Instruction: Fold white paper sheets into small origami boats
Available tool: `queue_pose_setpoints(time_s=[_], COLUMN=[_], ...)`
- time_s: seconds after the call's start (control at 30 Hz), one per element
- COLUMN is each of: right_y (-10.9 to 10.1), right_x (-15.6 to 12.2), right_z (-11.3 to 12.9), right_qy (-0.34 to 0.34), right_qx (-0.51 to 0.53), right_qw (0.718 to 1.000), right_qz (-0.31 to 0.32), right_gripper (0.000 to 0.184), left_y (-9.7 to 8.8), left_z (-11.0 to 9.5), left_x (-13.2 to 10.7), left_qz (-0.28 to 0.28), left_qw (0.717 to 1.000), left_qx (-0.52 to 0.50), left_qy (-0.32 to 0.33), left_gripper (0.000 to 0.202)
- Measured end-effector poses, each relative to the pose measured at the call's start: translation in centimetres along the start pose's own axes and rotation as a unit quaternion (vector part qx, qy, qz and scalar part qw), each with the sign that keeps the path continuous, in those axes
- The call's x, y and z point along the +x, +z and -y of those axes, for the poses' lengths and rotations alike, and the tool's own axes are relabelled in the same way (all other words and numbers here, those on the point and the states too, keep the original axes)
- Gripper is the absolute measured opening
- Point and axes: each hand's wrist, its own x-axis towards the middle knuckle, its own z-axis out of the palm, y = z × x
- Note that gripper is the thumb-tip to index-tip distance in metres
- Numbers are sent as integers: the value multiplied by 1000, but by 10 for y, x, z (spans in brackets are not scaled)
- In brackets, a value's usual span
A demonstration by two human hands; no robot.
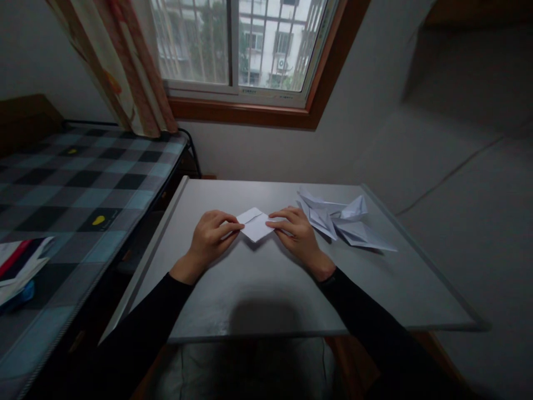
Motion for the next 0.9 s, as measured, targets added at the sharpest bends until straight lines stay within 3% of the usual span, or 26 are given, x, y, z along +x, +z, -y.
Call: queue_pose_setpoints(time_s=[0.13,0.23,0.43,0.5,0.63,0.77,0.83,0.9], right_y=[-4,-9,-2,4,10,11,10,8], right_x=[-3,-5,-8,-10,-14,-16,-15,-12], right_z=[-13,-15,-12,-12,-14,-11,-8,-4], right_qy=[16,29,87,97,112,139,134,104], right_qx=[-1,47,45,36,53,94,100,93], right_qw=[988,976,980,982,980,977,980,984], right_qz=[154,211,173,158,154,128,109,109], right_gripper=[32,45,22,29,49,60,54,32], left_y=[3,5,9,12,15,15,14,12], left_z=[0,-3,-7,-6,-3,-4,-5,-7], left_x=[-2,-3,-3,-3,-6,-7,-5,-3], left_qz=[160,217,218,200,177,173,161,165], left_qw=[987,973,964,968,970,969,973,977], left_qx=[-21,-66,-118,-101,-52,-57,-59,-56], left_qy=[-13,-44,-91,-116,-159,-167,-152,-123], left_gripper=[14,21,16,16,43,48,40,19])
